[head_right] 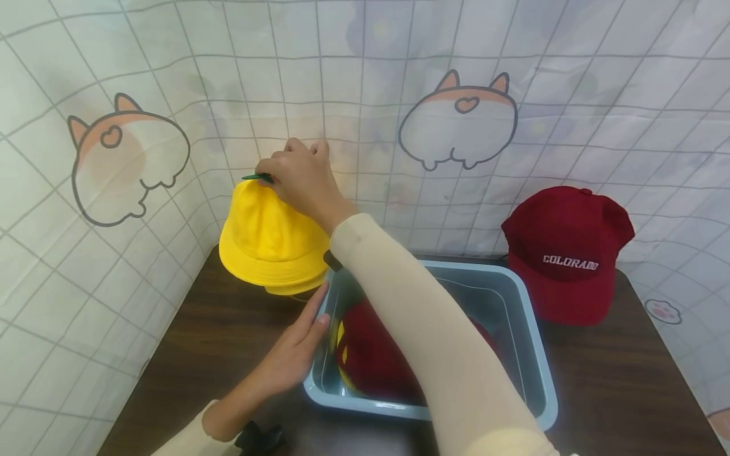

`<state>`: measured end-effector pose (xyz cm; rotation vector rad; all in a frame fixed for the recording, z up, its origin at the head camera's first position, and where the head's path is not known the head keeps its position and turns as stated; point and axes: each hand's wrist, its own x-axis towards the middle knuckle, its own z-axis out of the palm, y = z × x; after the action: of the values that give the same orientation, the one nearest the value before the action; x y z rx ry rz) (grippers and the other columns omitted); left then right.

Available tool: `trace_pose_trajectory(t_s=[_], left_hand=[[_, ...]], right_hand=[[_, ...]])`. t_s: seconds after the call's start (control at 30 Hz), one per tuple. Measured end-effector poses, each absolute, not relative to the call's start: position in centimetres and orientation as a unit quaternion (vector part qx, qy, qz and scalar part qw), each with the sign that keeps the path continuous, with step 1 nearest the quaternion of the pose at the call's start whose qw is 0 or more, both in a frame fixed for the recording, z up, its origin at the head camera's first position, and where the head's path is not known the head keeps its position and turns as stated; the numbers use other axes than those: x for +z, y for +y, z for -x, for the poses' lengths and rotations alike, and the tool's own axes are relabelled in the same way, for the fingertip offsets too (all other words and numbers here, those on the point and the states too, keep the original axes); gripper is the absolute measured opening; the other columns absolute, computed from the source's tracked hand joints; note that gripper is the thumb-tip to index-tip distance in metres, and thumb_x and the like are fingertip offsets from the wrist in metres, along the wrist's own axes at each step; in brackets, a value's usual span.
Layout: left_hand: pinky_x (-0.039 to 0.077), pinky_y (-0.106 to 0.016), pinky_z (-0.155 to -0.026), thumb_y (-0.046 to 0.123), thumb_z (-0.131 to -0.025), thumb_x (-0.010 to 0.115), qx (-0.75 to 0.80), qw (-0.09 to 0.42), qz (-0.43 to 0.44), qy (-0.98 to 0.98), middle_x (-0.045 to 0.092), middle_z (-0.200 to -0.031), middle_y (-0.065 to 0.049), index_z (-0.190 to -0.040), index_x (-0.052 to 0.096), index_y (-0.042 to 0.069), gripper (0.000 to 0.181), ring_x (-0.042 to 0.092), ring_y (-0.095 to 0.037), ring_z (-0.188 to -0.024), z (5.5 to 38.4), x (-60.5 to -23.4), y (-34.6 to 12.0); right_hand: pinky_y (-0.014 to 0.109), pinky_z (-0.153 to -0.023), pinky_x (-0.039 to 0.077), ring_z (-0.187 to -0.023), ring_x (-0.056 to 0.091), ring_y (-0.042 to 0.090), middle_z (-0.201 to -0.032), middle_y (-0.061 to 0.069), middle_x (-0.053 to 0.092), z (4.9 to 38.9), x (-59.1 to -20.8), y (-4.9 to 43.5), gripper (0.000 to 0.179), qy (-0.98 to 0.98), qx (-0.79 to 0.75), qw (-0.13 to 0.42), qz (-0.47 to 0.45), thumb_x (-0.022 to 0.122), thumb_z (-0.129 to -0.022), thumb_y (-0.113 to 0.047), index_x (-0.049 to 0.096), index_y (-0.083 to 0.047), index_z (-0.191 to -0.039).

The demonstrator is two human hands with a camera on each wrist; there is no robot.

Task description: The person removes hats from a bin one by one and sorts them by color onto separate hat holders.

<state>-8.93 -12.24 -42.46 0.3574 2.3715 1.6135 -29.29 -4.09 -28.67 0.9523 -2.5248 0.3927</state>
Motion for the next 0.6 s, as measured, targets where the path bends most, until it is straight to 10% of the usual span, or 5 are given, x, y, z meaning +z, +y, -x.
trace_pose_trajectory(t_s=[0.17, 0.4, 0.6], left_hand=[[0.052, -0.053, -0.103, 0.036, -0.113, 0.034, 0.554, 0.126, -0.124, 0.813, 0.039, -0.160, -0.015, -0.164, 0.004, 0.041, 0.059, 0.062, -0.033, -0.124, 9.0, -42.4, -12.2], [0.038, -0.056, -0.116, 0.036, -0.112, 0.035, 0.548, 0.123, -0.117, 0.819, 0.057, -0.113, -0.020, -0.163, 0.006, 0.042, 0.059, 0.052, -0.028, -0.136, 9.0, -42.4, -12.1], [0.035, -0.058, -0.118, 0.036, -0.112, 0.037, 0.549, 0.126, -0.118, 0.818, 0.043, -0.157, -0.014, -0.164, 0.007, 0.041, 0.060, 0.046, -0.029, -0.142, 9.1, -42.4, -12.2]], right_hand=[[0.042, -0.084, 0.028, -0.097, 0.048, 0.016, -0.110, -0.015, 0.076, 29.1, -29.5, -3.8, 0.028, -0.908, 0.150, 0.189, -0.341, 0.063, -0.097, -0.047, 0.077, -0.036, -0.119], [0.041, -0.082, 0.028, -0.095, 0.048, 0.015, -0.105, -0.014, 0.076, 29.1, -30.6, -3.3, 0.025, -0.901, 0.177, 0.199, -0.343, 0.066, -0.096, -0.046, 0.078, -0.035, -0.114], [0.043, -0.086, 0.028, -0.105, 0.049, 0.014, -0.115, -0.017, 0.074, 29.1, -30.5, -3.0, 0.032, -0.914, 0.203, 0.153, -0.315, 0.064, -0.095, -0.053, 0.075, -0.037, -0.121]])
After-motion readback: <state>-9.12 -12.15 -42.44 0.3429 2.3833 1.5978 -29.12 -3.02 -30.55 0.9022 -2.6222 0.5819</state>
